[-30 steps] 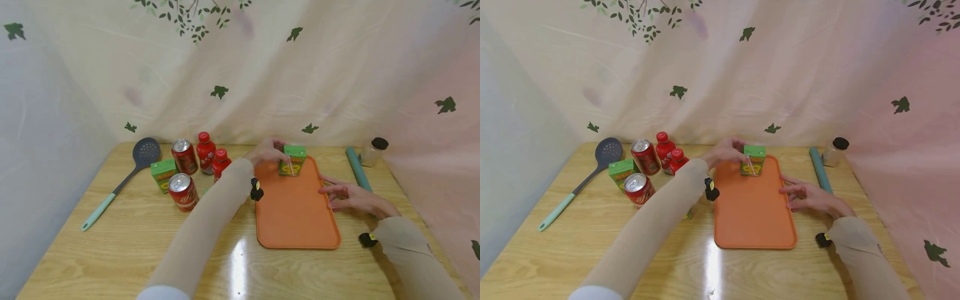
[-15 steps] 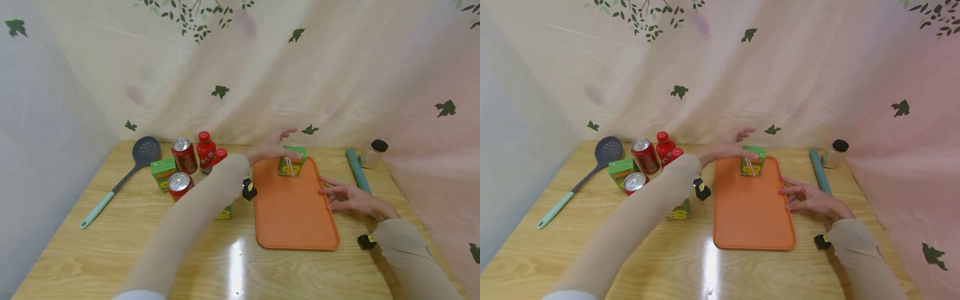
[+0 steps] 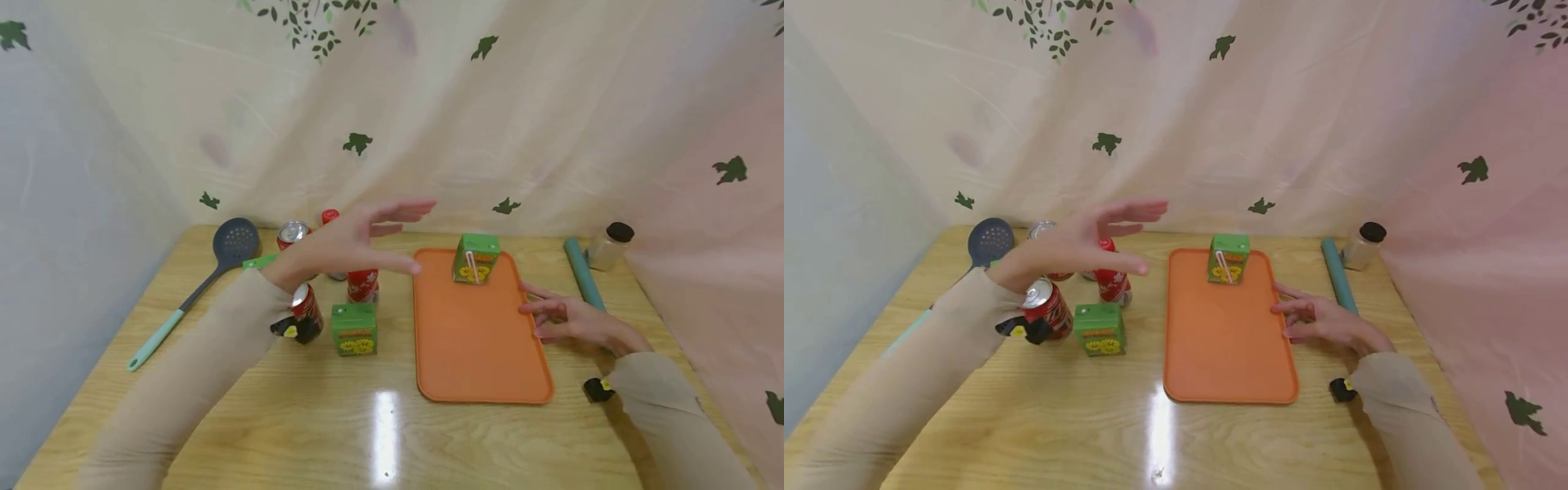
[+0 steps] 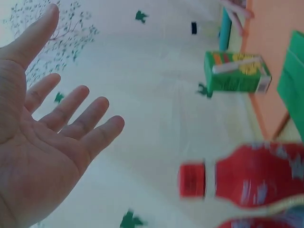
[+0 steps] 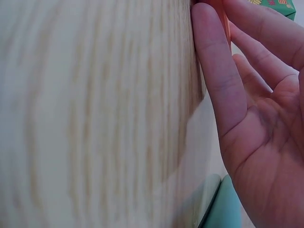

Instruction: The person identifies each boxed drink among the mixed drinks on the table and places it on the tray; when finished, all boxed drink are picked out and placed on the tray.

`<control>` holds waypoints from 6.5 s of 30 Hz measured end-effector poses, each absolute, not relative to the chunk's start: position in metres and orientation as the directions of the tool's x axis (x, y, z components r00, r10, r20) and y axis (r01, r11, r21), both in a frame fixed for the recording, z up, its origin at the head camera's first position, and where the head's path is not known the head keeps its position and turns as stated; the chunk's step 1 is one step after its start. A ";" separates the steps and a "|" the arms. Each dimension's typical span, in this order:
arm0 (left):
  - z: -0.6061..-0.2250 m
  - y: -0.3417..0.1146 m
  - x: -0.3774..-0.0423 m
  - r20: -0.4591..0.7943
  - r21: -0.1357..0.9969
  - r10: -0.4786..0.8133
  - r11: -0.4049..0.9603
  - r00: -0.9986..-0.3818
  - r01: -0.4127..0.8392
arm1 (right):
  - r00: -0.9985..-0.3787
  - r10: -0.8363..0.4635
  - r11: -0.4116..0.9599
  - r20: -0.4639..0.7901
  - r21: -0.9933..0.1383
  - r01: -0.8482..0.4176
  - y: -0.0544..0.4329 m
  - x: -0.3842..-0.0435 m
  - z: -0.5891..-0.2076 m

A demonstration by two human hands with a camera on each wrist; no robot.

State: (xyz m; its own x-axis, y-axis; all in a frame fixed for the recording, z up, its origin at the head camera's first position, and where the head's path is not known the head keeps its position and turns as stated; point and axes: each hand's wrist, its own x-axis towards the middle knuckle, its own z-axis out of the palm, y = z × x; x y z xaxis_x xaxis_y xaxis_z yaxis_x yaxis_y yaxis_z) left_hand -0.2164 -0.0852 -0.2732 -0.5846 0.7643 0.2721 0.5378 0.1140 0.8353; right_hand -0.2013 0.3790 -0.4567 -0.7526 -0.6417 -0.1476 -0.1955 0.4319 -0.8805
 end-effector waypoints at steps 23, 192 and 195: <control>-0.365 -0.268 -0.193 0.380 0.783 0.292 0.404 -0.878 0.473 | -0.730 -0.673 0.372 -0.118 -0.907 -0.196 0.380 -0.204 -0.458; -0.288 -0.069 -0.210 0.207 0.978 0.521 -0.089 -0.828 0.188 | -0.717 -0.691 0.374 -0.086 -0.892 -0.254 0.379 -0.204 -0.456; -0.294 -0.056 -0.213 0.234 0.972 0.533 -0.114 -0.813 0.206 | -0.715 -0.694 0.371 -0.085 -0.893 -0.254 0.381 -0.205 -0.457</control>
State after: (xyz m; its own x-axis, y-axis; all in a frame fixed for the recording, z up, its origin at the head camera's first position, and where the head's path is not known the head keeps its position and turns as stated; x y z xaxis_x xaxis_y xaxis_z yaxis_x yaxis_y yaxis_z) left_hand -0.2126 -0.0563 -0.2943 -0.8129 0.5332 0.2343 0.2055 -0.1139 0.9720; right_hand -0.2048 0.3807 -0.4572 -0.7154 -0.6936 -0.0846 -0.2543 0.3713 -0.8930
